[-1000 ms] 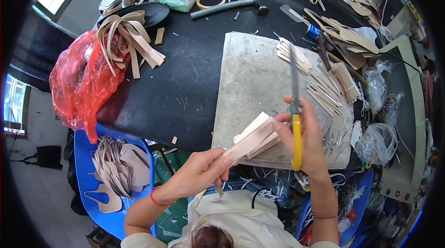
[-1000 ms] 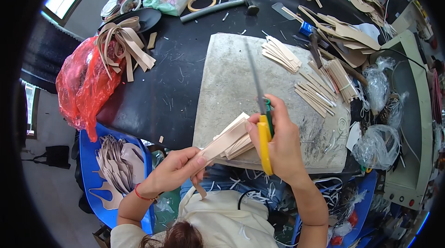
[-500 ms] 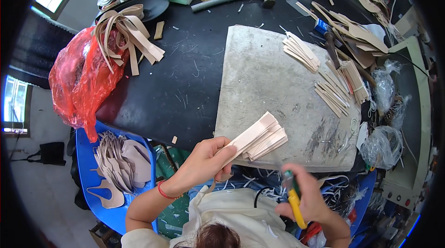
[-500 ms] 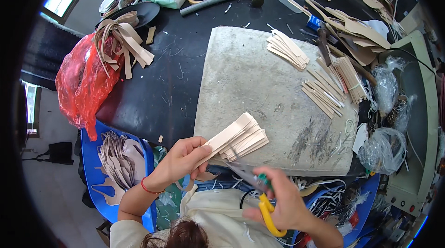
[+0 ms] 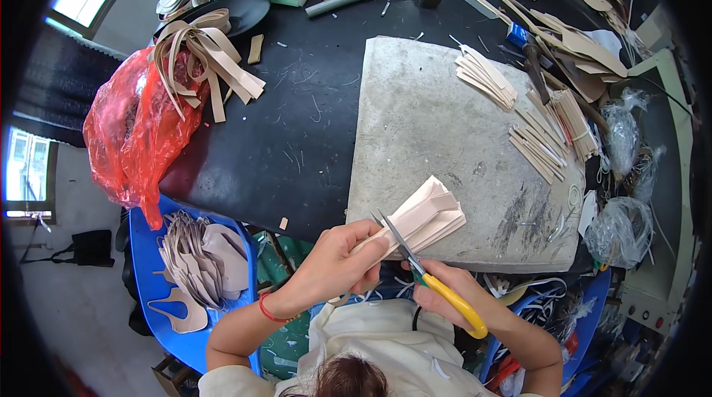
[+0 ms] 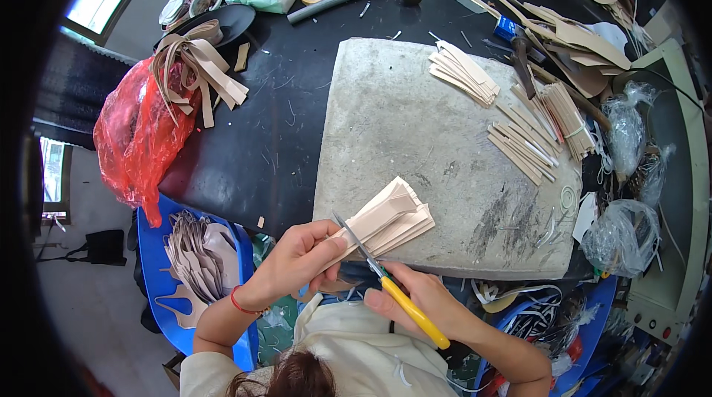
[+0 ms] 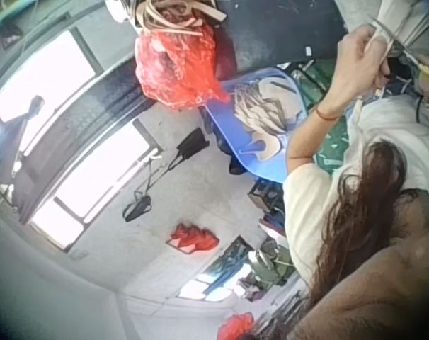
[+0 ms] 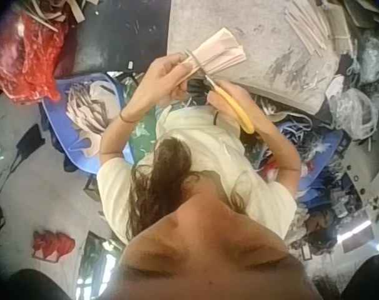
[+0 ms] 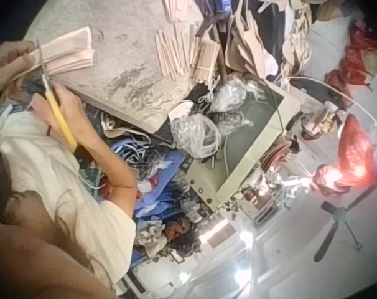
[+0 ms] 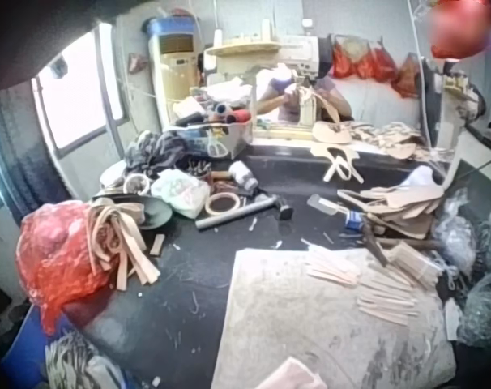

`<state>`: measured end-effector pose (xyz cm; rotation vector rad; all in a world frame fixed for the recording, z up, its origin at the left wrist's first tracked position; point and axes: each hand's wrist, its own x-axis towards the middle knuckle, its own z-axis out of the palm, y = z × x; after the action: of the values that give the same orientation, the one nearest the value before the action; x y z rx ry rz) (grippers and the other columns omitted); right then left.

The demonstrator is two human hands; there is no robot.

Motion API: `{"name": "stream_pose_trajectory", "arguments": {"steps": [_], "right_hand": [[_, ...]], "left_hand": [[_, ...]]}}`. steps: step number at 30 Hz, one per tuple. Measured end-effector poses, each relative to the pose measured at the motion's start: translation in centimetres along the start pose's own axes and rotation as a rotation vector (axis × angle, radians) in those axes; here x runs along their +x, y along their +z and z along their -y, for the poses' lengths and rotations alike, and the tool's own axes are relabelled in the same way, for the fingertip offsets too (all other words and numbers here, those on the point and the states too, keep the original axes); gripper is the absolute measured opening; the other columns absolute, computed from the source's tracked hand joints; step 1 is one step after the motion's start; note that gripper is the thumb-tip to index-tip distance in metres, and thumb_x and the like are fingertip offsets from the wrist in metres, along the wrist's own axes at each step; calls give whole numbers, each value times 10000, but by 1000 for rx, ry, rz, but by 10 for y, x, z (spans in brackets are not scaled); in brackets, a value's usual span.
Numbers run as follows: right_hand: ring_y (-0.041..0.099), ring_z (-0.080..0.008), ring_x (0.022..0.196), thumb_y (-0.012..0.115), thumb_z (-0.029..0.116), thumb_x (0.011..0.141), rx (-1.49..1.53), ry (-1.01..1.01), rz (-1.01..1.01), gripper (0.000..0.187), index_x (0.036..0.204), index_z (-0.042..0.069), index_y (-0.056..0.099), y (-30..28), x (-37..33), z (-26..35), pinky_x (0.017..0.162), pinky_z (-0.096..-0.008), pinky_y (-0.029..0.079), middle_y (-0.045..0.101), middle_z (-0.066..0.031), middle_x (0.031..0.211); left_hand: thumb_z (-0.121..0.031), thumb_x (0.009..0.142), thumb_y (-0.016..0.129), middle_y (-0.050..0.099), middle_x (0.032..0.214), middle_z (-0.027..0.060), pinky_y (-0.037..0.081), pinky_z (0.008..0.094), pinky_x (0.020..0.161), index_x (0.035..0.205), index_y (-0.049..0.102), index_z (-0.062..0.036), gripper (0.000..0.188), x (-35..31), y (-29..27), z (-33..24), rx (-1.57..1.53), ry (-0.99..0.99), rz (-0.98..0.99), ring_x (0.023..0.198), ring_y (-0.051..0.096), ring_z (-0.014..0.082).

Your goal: The person handles beige leather-like strips, folding and aligning them into stacks. Using yellow-handled scissors, the person cuts the strips into shorter, uniform pieces and places them on the work surface. A coworker is visible in the background working at a sewing machine.

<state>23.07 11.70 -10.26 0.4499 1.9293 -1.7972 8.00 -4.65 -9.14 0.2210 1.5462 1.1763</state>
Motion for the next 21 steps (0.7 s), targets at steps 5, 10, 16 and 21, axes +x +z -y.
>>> {"name": "stream_pose_trajectory", "arguments": {"steps": [5,10,16,21], "right_hand": [[463,-81,563,514,390,926,102,101,29,448,1084,-25,567,2,5,8,523,-239,392,502,-15,661],[423,-65,522,503,376,938,60,203,15,402,938,-12,607,0,6,8,483,-238,373,473,0,595],[460,-77,594,617,280,881,25,112,-1,284,907,-3,619,-4,-6,19,566,-250,420,542,-29,650],[511,-52,676,680,139,828,224,-113,-43,383,1155,7,530,-6,-14,26,622,-213,434,594,-3,807]], "left_hand": [[-233,925,494,552,579,19,378,210,415,876,581,14,266,6,0,2,12,-42,-25,451,489,57],[-248,922,500,562,584,18,392,208,420,897,600,12,280,11,-3,4,53,-37,-28,449,499,57],[-246,938,519,626,725,49,451,201,535,993,589,24,284,-13,-9,5,-17,30,-92,596,575,67],[-155,935,541,665,862,87,486,213,666,1132,534,31,271,-42,-3,24,-121,236,-63,759,614,81]]}}
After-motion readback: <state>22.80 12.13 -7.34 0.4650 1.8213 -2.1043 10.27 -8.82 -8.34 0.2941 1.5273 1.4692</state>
